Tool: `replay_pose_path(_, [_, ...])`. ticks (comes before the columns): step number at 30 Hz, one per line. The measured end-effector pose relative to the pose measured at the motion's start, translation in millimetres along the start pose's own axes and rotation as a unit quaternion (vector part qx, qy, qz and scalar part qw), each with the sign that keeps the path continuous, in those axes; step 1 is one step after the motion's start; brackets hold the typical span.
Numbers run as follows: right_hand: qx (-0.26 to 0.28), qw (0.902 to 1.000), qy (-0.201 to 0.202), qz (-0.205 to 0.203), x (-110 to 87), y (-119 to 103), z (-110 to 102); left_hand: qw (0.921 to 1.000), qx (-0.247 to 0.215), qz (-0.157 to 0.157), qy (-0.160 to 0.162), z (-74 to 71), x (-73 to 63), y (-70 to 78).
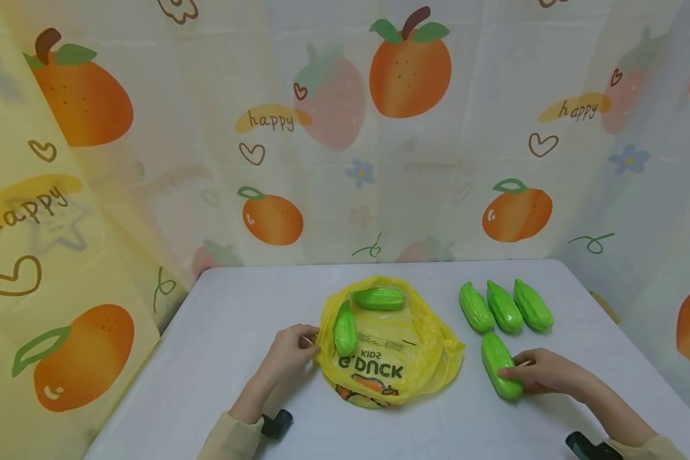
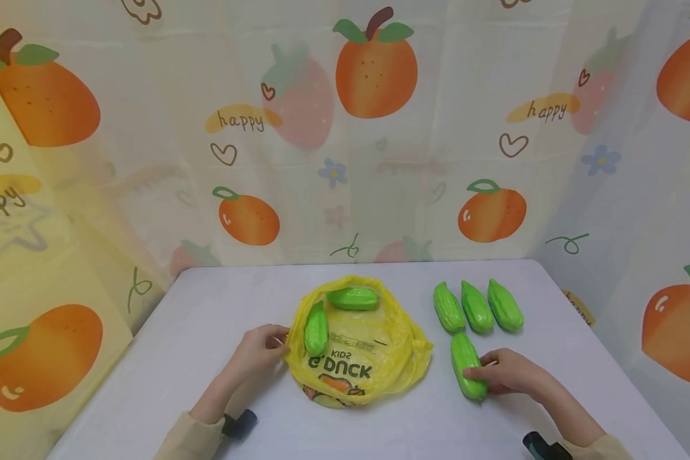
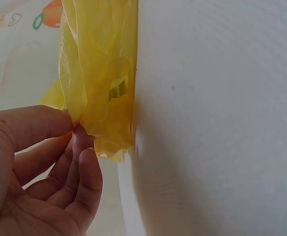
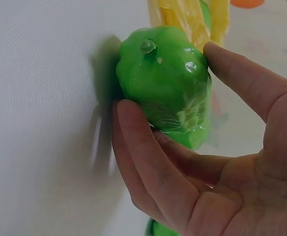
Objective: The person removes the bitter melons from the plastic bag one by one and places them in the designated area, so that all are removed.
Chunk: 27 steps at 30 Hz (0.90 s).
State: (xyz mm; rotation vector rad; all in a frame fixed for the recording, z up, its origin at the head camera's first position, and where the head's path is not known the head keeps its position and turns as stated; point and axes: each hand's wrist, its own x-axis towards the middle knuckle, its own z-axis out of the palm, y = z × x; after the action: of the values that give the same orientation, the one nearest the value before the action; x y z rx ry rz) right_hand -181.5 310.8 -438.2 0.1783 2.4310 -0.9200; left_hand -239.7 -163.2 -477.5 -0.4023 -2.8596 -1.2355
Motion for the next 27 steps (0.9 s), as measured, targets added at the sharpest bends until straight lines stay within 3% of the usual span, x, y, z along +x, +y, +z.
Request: replay_pose_path(27, [0.009,0.9999,-0.003,-0.005,-3.2,-5.0,0.1,1.0000,-0.003,0.002,0.004,0.9,0.8,-2.0])
